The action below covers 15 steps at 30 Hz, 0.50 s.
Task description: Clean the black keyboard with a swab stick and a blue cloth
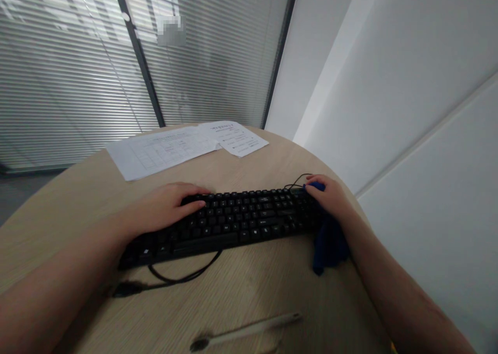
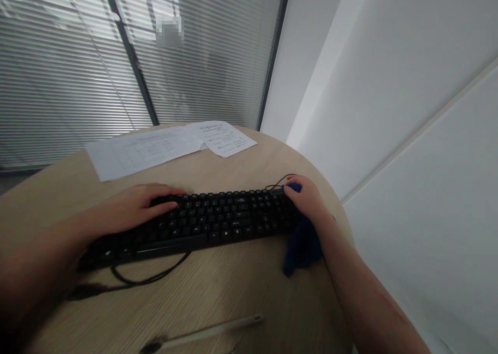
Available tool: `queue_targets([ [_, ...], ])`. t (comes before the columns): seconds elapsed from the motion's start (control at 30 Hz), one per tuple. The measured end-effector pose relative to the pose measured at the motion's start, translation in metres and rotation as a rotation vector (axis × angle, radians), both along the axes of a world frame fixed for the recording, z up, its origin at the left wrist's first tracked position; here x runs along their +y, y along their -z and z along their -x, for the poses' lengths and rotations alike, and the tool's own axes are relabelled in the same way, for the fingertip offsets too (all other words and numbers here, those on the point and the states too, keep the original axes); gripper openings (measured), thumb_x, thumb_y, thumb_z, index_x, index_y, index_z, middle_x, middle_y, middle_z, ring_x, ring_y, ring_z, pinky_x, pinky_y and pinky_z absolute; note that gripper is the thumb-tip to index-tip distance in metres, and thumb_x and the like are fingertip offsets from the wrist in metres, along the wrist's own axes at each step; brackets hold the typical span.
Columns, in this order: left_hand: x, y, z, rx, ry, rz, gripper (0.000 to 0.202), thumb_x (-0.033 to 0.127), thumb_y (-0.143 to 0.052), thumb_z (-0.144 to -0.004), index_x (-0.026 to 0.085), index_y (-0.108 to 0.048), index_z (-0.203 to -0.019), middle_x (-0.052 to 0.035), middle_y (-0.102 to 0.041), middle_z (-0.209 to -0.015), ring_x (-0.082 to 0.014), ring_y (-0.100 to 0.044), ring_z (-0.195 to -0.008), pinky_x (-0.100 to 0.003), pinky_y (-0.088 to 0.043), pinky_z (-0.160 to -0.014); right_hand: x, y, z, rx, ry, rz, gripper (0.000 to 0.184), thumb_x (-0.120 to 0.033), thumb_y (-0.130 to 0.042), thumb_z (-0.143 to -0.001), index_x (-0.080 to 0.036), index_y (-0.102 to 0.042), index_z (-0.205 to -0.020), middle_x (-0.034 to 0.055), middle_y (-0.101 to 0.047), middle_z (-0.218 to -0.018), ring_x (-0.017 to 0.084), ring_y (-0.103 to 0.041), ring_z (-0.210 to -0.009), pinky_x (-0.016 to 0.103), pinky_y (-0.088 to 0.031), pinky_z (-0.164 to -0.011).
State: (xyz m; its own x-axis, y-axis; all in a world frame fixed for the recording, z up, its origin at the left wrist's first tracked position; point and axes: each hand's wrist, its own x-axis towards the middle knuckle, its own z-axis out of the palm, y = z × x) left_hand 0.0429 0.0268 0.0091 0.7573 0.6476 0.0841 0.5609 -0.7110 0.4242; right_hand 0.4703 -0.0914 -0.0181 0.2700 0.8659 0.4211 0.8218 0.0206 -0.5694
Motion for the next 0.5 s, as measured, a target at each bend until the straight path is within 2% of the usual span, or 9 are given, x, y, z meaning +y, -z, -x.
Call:
queue_targets([
  [0.07, 0.000, -0.001, 0.000, -0.002, 0.005, 0.006, 0.046, 0.052, -0.050, -0.093, 0.029, -0.068, -0.129, -0.0049, -0.070, -0.129, -0.0287, -0.064, -0.118, -0.045, -0.044, -0.106, -0.006, -0.006, -0.009, 0.012, 0.100, -0.002, 0.021, -0.041, -0.062, -0.081, -0.024, -0.074, -0.087, 0.0070, -0.075, -0.097, 0.029, -0.068, -0.095, 0.046, -0.050, -0.093],
  [0.13, 0.000, -0.002, -0.001, 0.001, 0.012, 0.008, 0.046, 0.052, -0.050, -0.093, 0.030, -0.068, -0.129, -0.0047, -0.071, -0.128, -0.0287, -0.064, -0.117, -0.045, -0.045, -0.105, -0.011, -0.011, -0.015, 0.007, 0.127, 0.041, 0.025, -0.045, -0.062, -0.082, -0.024, -0.074, -0.090, 0.0060, -0.075, -0.091, 0.028, -0.068, -0.088, 0.045, -0.052, -0.086],
  [0.23, 0.000, -0.001, -0.001, 0.002, 0.011, 0.006, 0.046, 0.053, -0.050, -0.093, 0.030, -0.068, -0.128, -0.0047, -0.071, -0.126, -0.0288, -0.065, -0.116, -0.046, -0.046, -0.105, -0.014, -0.016, -0.013, -0.020, 0.005, 0.117, 0.025, -0.044, -0.063, -0.082, -0.023, -0.074, -0.090, 0.0054, -0.074, -0.088, 0.027, -0.067, -0.085, 0.042, -0.051, -0.083],
  [0.37, 0.003, 0.003, 0.001, -0.011, -0.007, 0.006, 0.046, 0.056, -0.052, -0.092, 0.032, -0.068, -0.129, -0.0043, -0.071, -0.128, -0.0290, -0.064, -0.117, -0.047, -0.046, -0.106, -0.008, -0.012, -0.001, -0.095, -0.204, 0.130, 0.015, -0.035, -0.063, -0.077, -0.023, -0.071, -0.077, 0.0064, -0.070, -0.089, 0.026, -0.064, -0.089, 0.041, -0.049, -0.087],
  [0.5, 0.003, 0.004, 0.001, -0.007, -0.005, 0.008, 0.047, 0.056, -0.052, -0.092, 0.032, -0.068, -0.129, -0.0045, -0.071, -0.128, -0.0288, -0.065, -0.117, -0.047, -0.046, -0.106, 0.000, -0.006, 0.004, -0.084, -0.218, 0.153, 0.009, -0.029, -0.063, -0.073, -0.022, -0.068, -0.071, 0.0062, -0.068, -0.089, 0.025, -0.063, -0.090, 0.041, -0.048, -0.089],
])
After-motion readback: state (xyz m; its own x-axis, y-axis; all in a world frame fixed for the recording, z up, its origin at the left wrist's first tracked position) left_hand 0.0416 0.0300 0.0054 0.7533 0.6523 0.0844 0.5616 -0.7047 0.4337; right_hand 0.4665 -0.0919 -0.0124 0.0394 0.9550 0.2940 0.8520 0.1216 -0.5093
